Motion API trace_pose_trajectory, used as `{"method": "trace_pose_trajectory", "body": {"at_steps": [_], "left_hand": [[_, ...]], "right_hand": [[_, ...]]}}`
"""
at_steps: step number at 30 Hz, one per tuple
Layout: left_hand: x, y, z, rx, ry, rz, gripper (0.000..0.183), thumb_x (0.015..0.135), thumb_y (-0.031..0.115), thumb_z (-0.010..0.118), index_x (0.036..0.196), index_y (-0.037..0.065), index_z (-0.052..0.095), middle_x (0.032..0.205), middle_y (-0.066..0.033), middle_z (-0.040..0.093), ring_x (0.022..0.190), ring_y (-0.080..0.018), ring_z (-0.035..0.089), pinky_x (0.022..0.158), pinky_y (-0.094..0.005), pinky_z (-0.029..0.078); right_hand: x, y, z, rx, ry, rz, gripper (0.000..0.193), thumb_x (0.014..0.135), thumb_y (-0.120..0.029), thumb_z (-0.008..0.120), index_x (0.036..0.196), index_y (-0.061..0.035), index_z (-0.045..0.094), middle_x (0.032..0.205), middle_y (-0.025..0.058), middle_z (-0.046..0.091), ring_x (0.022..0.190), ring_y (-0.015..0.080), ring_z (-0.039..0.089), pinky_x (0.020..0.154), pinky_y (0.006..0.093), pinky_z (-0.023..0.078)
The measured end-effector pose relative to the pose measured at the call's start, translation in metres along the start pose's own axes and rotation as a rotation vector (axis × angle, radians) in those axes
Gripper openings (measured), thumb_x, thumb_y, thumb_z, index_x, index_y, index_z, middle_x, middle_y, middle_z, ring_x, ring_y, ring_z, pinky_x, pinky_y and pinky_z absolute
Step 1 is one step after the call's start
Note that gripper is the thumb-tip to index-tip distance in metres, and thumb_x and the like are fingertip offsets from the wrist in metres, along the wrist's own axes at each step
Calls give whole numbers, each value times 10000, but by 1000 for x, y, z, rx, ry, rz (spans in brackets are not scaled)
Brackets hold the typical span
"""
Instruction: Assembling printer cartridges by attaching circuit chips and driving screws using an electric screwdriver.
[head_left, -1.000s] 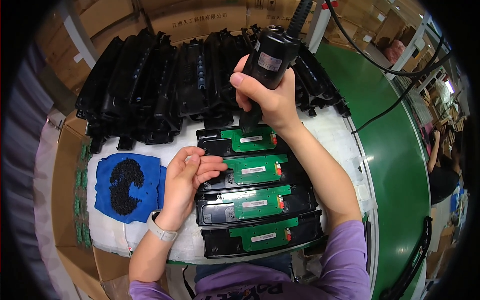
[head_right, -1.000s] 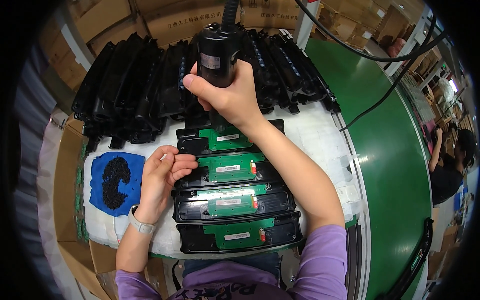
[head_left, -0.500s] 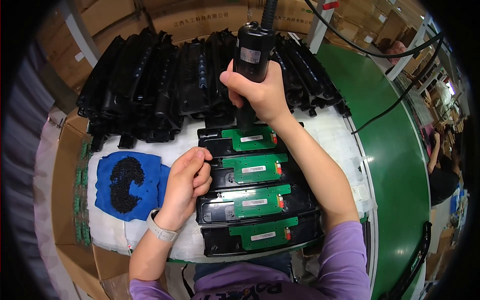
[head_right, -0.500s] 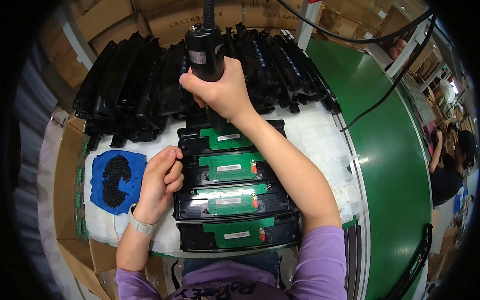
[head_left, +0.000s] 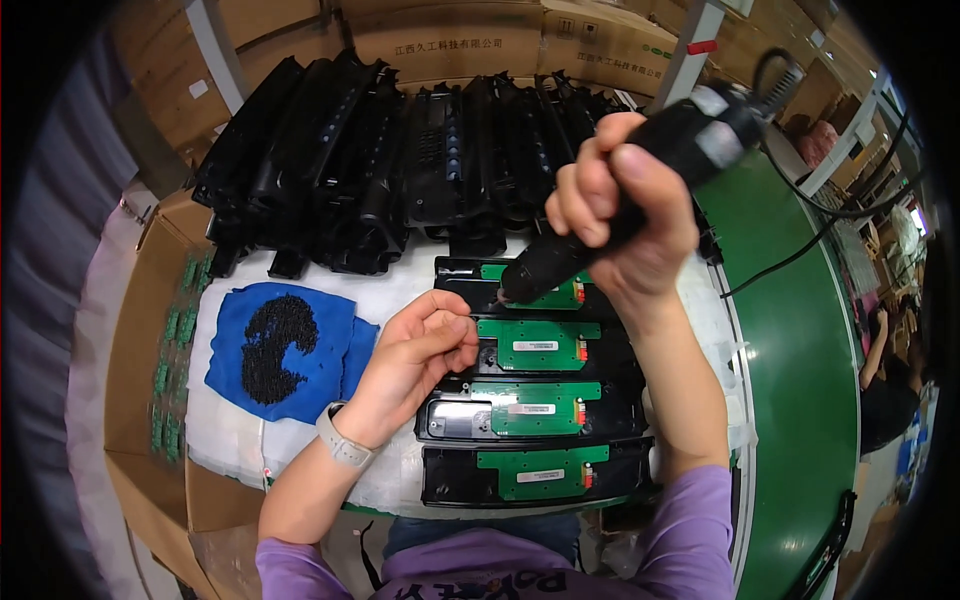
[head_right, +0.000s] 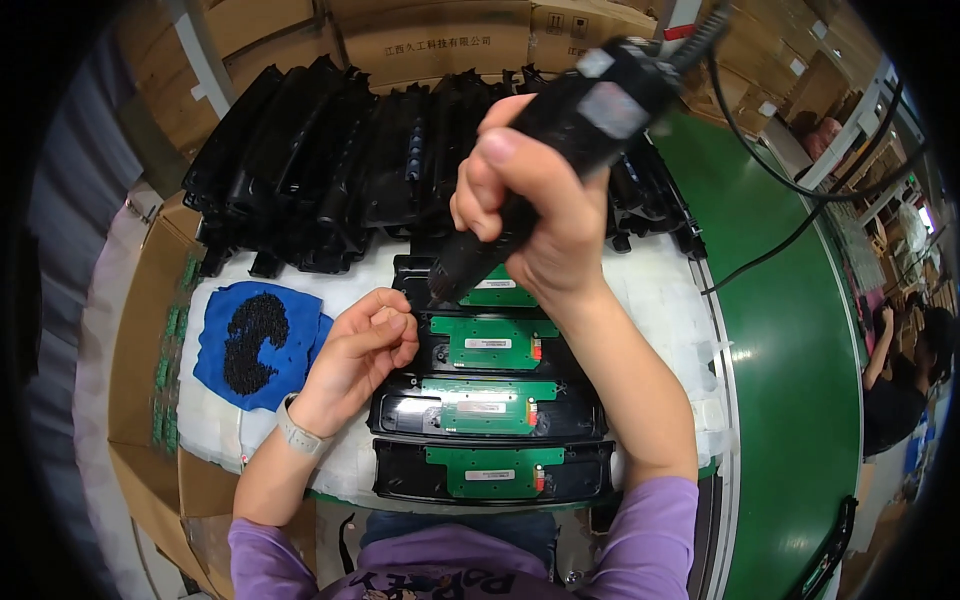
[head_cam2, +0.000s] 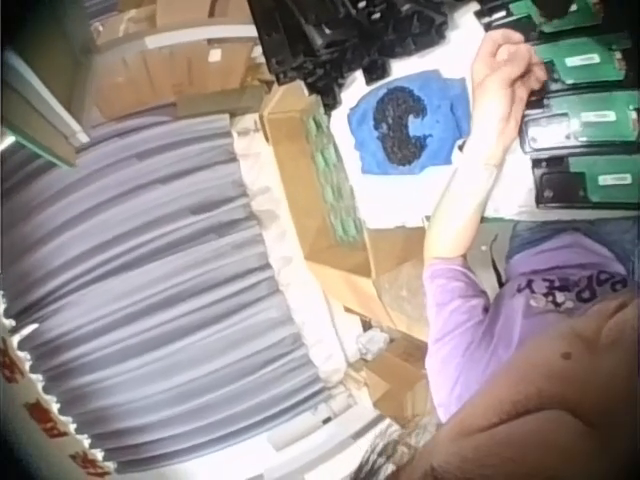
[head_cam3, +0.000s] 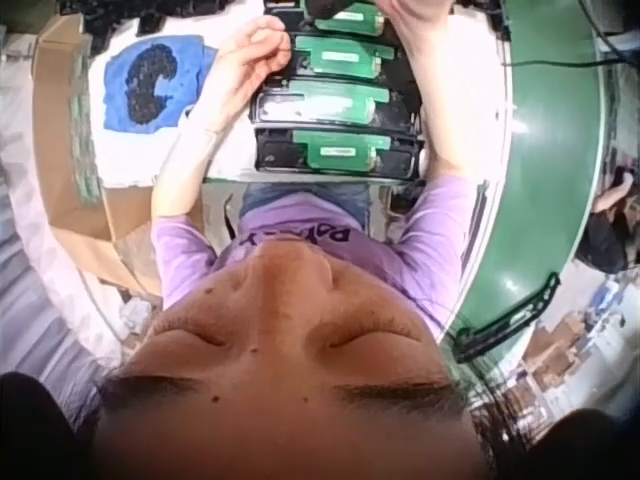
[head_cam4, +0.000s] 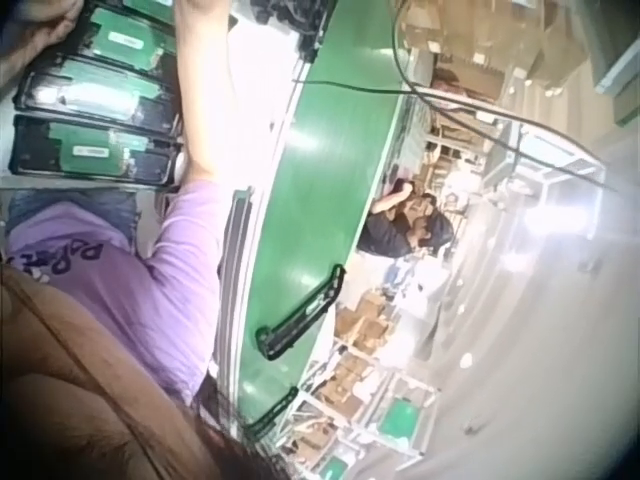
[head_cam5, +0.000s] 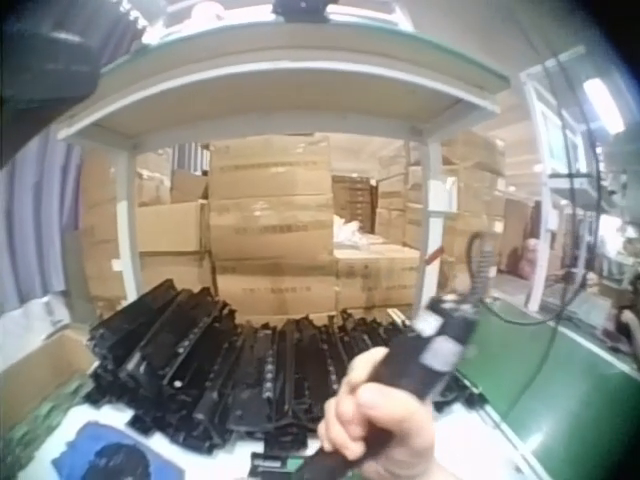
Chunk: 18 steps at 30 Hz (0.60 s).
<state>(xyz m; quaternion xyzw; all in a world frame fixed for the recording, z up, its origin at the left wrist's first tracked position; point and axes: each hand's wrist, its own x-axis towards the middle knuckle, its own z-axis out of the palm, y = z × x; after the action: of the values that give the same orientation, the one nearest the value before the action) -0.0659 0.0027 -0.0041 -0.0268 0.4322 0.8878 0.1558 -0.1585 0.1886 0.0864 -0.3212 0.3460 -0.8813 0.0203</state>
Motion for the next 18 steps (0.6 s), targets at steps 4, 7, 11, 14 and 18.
{"method": "trace_pose_trajectory", "body": {"at_steps": [4, 7, 11, 14, 18], "left_hand": [[0, 0, -3, 63, -21, 5, 136, 918, 66, 534, 1049, 29, 538, 914, -96, 642, 780, -129, 605, 689, -216, 467], [-1, 2, -1, 57, -59, -14, 161, 920, 69, 537, 1073, 20, 541, 936, -106, 653, 814, -130, 622, 716, -216, 489], [-2, 0, 3, 97, -70, 26, 166, 909, 55, 553, 1068, 13, 542, 935, -113, 658, 824, -135, 635, 717, -212, 508], [-2, 1, 2, 159, -50, 39, 167, 891, 39, 578, 1053, 10, 547, 936, -124, 665, 812, -144, 650, 697, -211, 514], [-2, 3, 5, 233, -30, 34, 159, 873, 16, 595, 1026, 2, 555, 930, -134, 672, 805, -163, 665, 678, -217, 521]], "right_hand": [[-8, -10, 13, 121, -103, -28, 196, 829, -156, 531, 965, -26, 479, 557, 48, 439, 414, 144, 440, 473, 313, 416], [-10, -9, 9, -12, -234, -36, 224, 876, -239, 489, 1017, -65, 483, 608, 4, 437, 448, 106, 417, 540, 299, 424], [-12, -6, 11, -67, -170, -13, 218, 875, -227, 487, 1009, -56, 473, 606, 12, 440, 448, 109, 423, 540, 301, 429], [-12, -6, 10, -67, -164, -8, 217, 874, -225, 486, 1007, -54, 472, 605, 11, 439, 442, 108, 419, 533, 301, 427], [-13, -6, 10, -43, -180, 9, 219, 870, -230, 490, 1003, -56, 474, 605, 12, 439, 438, 109, 416, 526, 302, 426]]}}
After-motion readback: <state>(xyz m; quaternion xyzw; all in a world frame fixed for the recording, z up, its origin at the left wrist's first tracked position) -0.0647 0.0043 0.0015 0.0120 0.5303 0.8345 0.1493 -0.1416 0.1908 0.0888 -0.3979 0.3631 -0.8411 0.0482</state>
